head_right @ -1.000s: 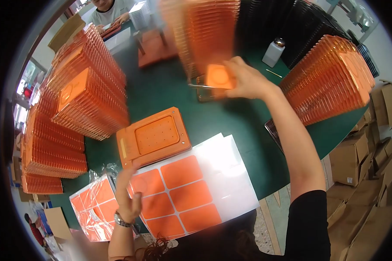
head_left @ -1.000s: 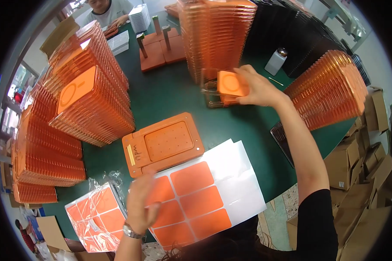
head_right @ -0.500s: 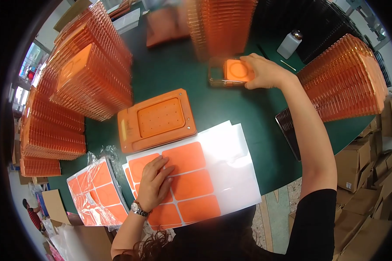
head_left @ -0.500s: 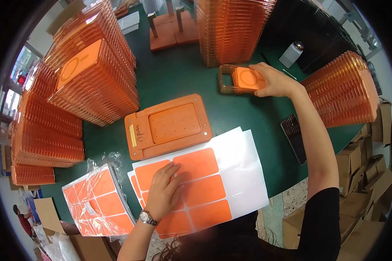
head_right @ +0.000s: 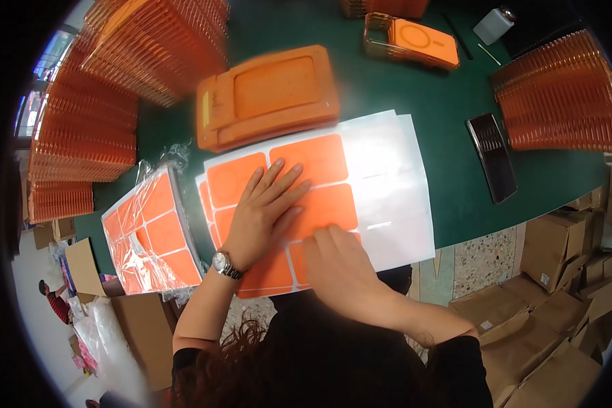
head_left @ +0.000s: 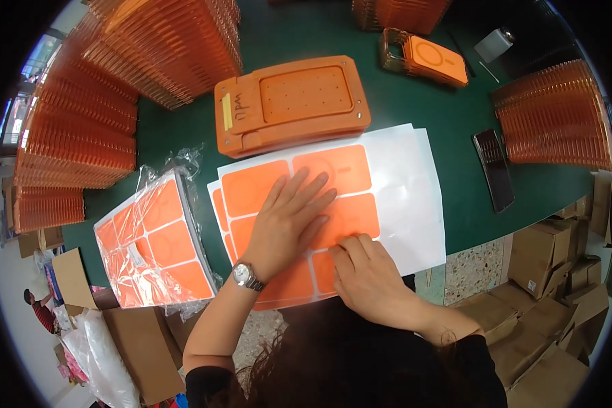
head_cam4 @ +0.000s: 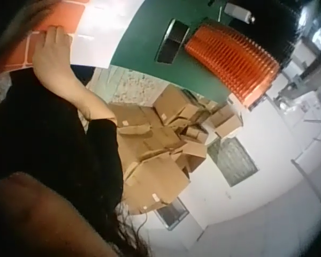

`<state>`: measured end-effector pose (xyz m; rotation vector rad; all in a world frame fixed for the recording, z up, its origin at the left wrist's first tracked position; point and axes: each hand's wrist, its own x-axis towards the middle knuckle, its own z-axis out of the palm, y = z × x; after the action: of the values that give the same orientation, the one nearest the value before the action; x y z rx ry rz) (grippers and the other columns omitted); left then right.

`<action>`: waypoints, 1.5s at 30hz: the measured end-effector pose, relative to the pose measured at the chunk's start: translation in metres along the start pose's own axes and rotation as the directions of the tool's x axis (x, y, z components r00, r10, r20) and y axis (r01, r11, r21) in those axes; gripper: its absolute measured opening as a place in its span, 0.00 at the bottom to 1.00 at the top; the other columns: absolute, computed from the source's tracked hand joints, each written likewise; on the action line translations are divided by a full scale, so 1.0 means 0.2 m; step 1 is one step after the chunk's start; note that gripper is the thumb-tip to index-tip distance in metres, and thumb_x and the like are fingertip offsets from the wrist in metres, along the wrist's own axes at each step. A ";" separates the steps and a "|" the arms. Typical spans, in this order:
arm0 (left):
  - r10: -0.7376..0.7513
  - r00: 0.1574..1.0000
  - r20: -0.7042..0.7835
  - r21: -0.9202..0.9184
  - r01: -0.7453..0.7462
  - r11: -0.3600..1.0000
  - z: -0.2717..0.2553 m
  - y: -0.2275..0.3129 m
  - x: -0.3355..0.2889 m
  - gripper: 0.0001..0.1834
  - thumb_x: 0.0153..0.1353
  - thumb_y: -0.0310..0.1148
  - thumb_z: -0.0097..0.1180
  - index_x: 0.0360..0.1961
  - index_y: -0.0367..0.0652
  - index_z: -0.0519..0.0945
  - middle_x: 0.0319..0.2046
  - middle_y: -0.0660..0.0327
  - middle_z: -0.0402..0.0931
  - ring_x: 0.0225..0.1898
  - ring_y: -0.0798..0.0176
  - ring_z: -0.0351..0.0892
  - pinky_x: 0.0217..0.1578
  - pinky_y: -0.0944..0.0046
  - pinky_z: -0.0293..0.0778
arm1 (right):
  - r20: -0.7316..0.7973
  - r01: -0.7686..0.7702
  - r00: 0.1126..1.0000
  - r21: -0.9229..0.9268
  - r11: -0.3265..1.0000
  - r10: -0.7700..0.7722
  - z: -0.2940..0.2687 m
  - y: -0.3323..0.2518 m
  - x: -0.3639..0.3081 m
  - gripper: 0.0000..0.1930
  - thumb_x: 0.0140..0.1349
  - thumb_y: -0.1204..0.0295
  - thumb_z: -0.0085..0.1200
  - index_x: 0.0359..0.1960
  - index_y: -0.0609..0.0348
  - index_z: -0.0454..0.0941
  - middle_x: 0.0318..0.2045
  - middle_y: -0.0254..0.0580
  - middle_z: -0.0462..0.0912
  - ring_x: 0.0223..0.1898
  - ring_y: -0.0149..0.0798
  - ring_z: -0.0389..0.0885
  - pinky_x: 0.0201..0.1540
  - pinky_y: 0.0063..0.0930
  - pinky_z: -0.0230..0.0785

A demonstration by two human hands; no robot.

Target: The recorder applies orange stickers to orange phone cases using a jig for alignment and then stacks the finished cases.

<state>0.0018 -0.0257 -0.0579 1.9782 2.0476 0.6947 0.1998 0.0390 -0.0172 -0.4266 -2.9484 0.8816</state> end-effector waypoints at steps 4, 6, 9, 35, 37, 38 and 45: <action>-0.018 0.999 -0.036 0.009 0.019 1.000 0.02 0.01 -0.04 0.23 0.64 0.34 0.62 0.62 0.53 0.79 0.67 0.61 0.72 0.71 0.49 0.65 0.70 0.42 0.60 | -0.085 -0.098 0.992 -0.067 0.993 0.092 0.05 -0.05 0.02 0.16 0.56 0.74 0.60 0.44 0.69 0.76 0.43 0.52 0.74 0.45 0.51 0.72 0.48 0.41 0.68; -0.013 0.999 -0.049 0.000 0.013 1.000 0.02 0.01 -0.04 0.23 0.65 0.35 0.62 0.61 0.52 0.79 0.67 0.61 0.72 0.71 0.49 0.65 0.71 0.42 0.59 | -0.089 -0.085 0.993 -0.090 0.992 0.077 0.06 -0.03 0.03 0.15 0.56 0.74 0.60 0.43 0.68 0.76 0.42 0.51 0.74 0.44 0.50 0.71 0.48 0.41 0.67; -0.002 0.998 -0.060 -0.012 0.002 1.000 0.01 0.00 -0.04 0.22 0.65 0.36 0.61 0.61 0.52 0.79 0.67 0.61 0.72 0.71 0.49 0.65 0.71 0.42 0.59 | -0.102 -0.065 0.993 -0.098 0.993 0.055 0.04 0.00 0.03 0.12 0.56 0.76 0.60 0.42 0.66 0.77 0.41 0.49 0.73 0.44 0.50 0.71 0.48 0.41 0.66; -0.182 0.936 -0.301 -0.299 0.088 0.950 -0.66 -0.15 -0.02 0.08 0.61 0.26 0.63 0.42 0.41 0.85 0.45 0.58 0.87 0.44 0.55 0.86 0.45 0.62 0.79 | -0.608 0.065 0.770 -0.230 0.971 -0.196 -0.61 0.05 0.49 0.12 0.52 0.79 0.64 0.39 0.61 0.78 0.47 0.48 0.76 0.51 0.53 0.73 0.53 0.45 0.64; -0.095 0.812 -0.576 -0.098 0.046 0.994 -0.95 -0.29 0.10 0.05 0.64 0.21 0.60 0.40 0.36 0.84 0.42 0.57 0.87 0.42 0.60 0.85 0.44 0.62 0.79 | -0.583 0.042 0.786 -0.284 0.958 -0.207 -0.52 0.11 0.57 0.12 0.53 0.79 0.64 0.39 0.61 0.78 0.48 0.47 0.76 0.53 0.52 0.73 0.54 0.45 0.63; -0.052 0.747 -0.663 0.005 0.074 0.997 -1.07 -0.36 0.14 0.07 0.67 0.22 0.58 0.44 0.35 0.84 0.44 0.56 0.86 0.46 0.61 0.84 0.46 0.62 0.78 | -0.550 0.068 0.809 -0.264 0.962 -0.208 -0.47 0.13 0.61 0.11 0.54 0.78 0.64 0.39 0.61 0.78 0.49 0.47 0.75 0.54 0.51 0.72 0.55 0.45 0.62; 0.000 0.796 -0.605 0.287 0.219 0.933 -1.41 -0.70 0.35 0.17 0.69 0.37 0.61 0.56 0.40 0.82 0.60 0.53 0.76 0.61 0.53 0.75 0.62 0.56 0.70 | -0.477 0.057 0.867 -0.200 0.978 -0.148 -0.36 0.16 0.69 0.08 0.60 0.76 0.61 0.41 0.60 0.79 0.51 0.46 0.75 0.57 0.50 0.71 0.56 0.44 0.62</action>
<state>-0.2583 -0.0081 0.1334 1.9479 2.8020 1.1172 0.0828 0.1402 0.0208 -0.4192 -2.5502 0.4117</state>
